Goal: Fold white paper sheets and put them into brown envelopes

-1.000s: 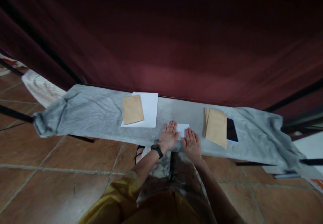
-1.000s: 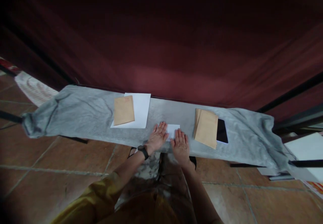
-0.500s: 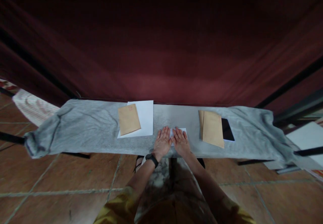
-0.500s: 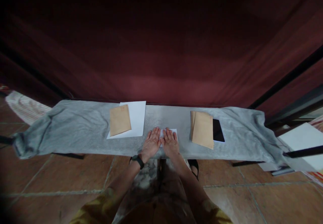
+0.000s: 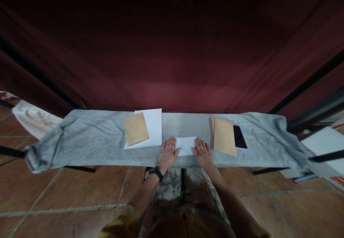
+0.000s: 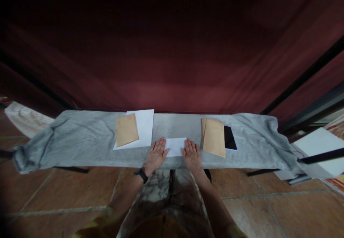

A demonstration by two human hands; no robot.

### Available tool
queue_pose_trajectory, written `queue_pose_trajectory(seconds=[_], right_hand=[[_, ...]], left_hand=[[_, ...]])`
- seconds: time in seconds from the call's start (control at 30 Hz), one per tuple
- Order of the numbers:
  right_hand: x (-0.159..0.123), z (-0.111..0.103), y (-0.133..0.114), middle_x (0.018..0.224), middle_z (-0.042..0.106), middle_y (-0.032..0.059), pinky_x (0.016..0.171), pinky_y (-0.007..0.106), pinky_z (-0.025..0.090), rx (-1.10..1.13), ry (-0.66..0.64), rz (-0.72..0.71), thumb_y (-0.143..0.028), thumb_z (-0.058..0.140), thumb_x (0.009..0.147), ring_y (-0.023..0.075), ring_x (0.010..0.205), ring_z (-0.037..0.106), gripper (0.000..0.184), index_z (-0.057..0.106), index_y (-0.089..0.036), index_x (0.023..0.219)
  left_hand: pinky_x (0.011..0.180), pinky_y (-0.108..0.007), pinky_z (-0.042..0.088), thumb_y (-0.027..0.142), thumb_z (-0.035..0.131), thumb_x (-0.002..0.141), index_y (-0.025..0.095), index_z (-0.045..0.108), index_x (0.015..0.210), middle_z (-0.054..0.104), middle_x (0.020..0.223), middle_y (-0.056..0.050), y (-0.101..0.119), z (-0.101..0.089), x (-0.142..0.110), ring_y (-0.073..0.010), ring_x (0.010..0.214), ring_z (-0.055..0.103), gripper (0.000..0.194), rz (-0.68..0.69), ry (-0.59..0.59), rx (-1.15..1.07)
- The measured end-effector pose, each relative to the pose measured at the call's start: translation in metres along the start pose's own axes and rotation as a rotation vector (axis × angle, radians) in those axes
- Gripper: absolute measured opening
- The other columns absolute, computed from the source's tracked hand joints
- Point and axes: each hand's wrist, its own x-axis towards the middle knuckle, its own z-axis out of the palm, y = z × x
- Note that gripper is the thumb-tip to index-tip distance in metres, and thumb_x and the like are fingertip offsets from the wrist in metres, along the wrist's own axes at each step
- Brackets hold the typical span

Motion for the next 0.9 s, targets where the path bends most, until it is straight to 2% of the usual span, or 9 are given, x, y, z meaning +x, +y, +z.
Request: queue_pose_trajectory(seconds=[0.13, 0.27, 0.4, 0.5, 0.63, 0.8, 0.9], right_hand=[[-0.006, -0.001, 0.004, 0.151, 0.048, 0.0133, 0.115, 0.049, 0.030, -0.017, 0.024, 0.016, -0.034, 0.032, 0.105, 0.0290, 0.137, 0.048, 0.051, 0.044, -0.013, 0.149], [-0.007, -0.002, 0.001, 0.150, 0.049, 0.0131, 0.115, 0.048, 0.029, -0.021, 0.048, 0.024, -0.033, 0.032, 0.104, 0.0281, 0.137, 0.048, 0.050, 0.044, -0.013, 0.149], [-0.007, -0.004, 0.001, 0.150, 0.049, 0.0130, 0.116, 0.048, 0.029, -0.010, 0.049, 0.032, -0.032, 0.033, 0.104, 0.0279, 0.137, 0.047, 0.050, 0.045, -0.014, 0.149], [-0.007, -0.006, 0.002, 0.150, 0.049, 0.0143, 0.116, 0.050, 0.030, 0.001, 0.029, 0.033, -0.031, 0.034, 0.104, 0.0286, 0.139, 0.046, 0.050, 0.044, -0.012, 0.149], [-0.003, -0.008, -0.013, 0.152, 0.045, 0.0167, 0.117, 0.053, 0.029, 0.031, 0.004, 0.047, -0.028, 0.033, 0.104, 0.0296, 0.142, 0.043, 0.050, 0.044, -0.011, 0.149], [0.004, -0.011, -0.049, 0.156, 0.041, 0.0116, 0.121, 0.044, 0.026, 0.165, -0.161, -0.082, -0.030, 0.028, 0.106, 0.0217, 0.146, 0.036, 0.049, 0.045, -0.014, 0.149], [0.004, -0.013, -0.055, 0.156, 0.041, 0.0095, 0.122, 0.045, 0.026, 0.177, -0.182, -0.132, -0.031, 0.028, 0.106, 0.0209, 0.147, 0.034, 0.049, 0.042, -0.017, 0.151]], left_hand=[[0.124, -0.048, 0.022, 0.039, 0.028, 0.103, 0.012, 0.036, 0.153, 0.034, 0.160, -0.012, -0.003, -0.001, -0.002, -0.0253, 0.149, 0.029, 0.058, -0.026, 0.002, 0.001], [0.123, -0.052, 0.024, 0.036, 0.031, 0.102, 0.011, 0.034, 0.153, 0.038, 0.158, -0.015, 0.015, 0.002, -0.005, -0.0272, 0.149, 0.029, 0.058, -0.057, 0.092, -0.003], [0.123, -0.048, 0.026, 0.035, 0.033, 0.103, 0.013, 0.035, 0.153, 0.036, 0.159, -0.012, 0.046, 0.004, -0.018, -0.0236, 0.150, 0.028, 0.055, 0.136, 0.099, -0.033], [0.123, -0.047, 0.028, 0.037, 0.037, 0.102, 0.015, 0.036, 0.152, 0.035, 0.160, -0.011, 0.058, 0.006, -0.027, -0.0233, 0.150, 0.027, 0.054, 0.219, 0.079, -0.028], [0.122, -0.049, 0.029, 0.037, 0.043, 0.100, 0.012, 0.034, 0.152, 0.036, 0.159, -0.015, 0.055, 0.012, -0.031, -0.0253, 0.150, 0.027, 0.058, 0.237, 0.071, 0.015], [0.122, -0.049, 0.027, 0.023, 0.044, 0.095, 0.007, 0.034, 0.152, 0.044, 0.154, -0.019, 0.048, 0.017, -0.031, -0.0247, 0.148, 0.032, 0.060, 0.282, 0.063, 0.060], [0.121, -0.049, 0.030, 0.020, 0.041, 0.095, 0.006, 0.037, 0.150, 0.045, 0.152, -0.020, 0.046, 0.015, -0.031, -0.0251, 0.147, 0.034, 0.057, 0.285, 0.079, 0.045]])
